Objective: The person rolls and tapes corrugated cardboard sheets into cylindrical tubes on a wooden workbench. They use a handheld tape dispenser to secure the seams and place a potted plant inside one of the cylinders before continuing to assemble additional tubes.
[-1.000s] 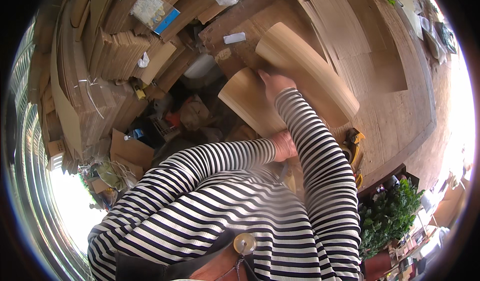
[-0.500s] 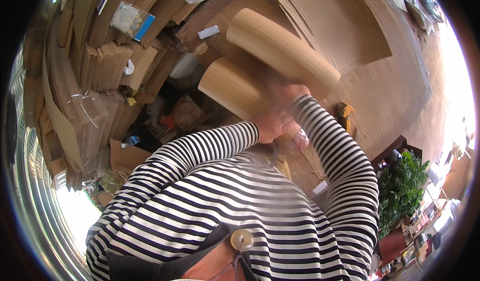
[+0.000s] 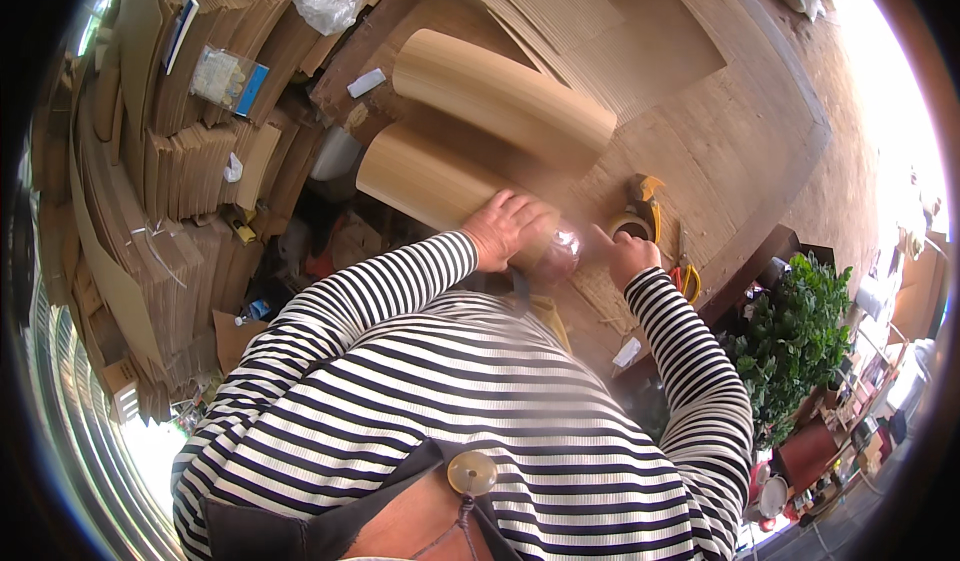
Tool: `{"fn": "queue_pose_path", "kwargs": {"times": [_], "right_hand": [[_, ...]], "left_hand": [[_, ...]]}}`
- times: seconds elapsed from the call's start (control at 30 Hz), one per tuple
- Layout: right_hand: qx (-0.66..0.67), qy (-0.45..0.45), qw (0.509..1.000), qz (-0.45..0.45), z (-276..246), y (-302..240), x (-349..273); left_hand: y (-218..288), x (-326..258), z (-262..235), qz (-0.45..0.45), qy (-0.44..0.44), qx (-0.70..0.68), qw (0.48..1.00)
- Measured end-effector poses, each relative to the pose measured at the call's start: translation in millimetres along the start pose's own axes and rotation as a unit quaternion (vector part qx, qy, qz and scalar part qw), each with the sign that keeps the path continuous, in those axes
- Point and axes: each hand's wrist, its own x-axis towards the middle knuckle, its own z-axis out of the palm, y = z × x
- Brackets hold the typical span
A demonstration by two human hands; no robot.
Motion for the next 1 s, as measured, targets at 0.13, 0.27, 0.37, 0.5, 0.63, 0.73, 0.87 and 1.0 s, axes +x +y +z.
{"fn": "queue_pose_path", "kwargs": {"times": [0.13, 0.27, 0.37, 0.5, 0.63, 0.73, 0.87, 1.0], "right_hand": [[0.213, 0.263, 0.941, -0.007, 37.3, 12.8, 46.5], [0.448, 0.370, 0.809, 0.087, 27.9, 13.8, 137.1], [0.592, 0.361, 0.715, 0.088, 20.8, 19.0, 181.7], [0.733, 0.318, 0.601, 0.024, 22.9, 30.1, 198.6], [0.794, 0.294, 0.532, 0.022, -7.2, 34.1, 177.0], [0.810, 0.334, 0.481, -0.024, -11.8, 29.3, 175.5], [0.728, 0.403, 0.554, 0.010, -9.2, 11.5, 168.5], [0.385, 0.524, 0.759, 0.000, -69.5, -18.6, 110.5]], "left_hand": [[0.9, 0.0, -8.8, 0.003, -0.029, 0.025, 0.999], [3.4, 2.3, -14.9, -0.002, -0.066, 0.017, 0.998], [3.9, 4.0, -17.3, 0.003, -0.080, 0.024, 0.997], [0.9, 6.7, -4.7, 0.007, -0.076, 0.037, 0.996], [2.6, 3.5, -10.7, -0.001, -0.061, 0.018, 0.998], [0.9, 5.4, -9.8, 0.004, -0.033, 0.015, 0.999], [-1.3, 11.1, -0.8, 0.028, 0.009, 0.042, 0.999], [-7.3, 10.8, 7.3, -0.041, -0.117, -0.081, 0.989]]}}
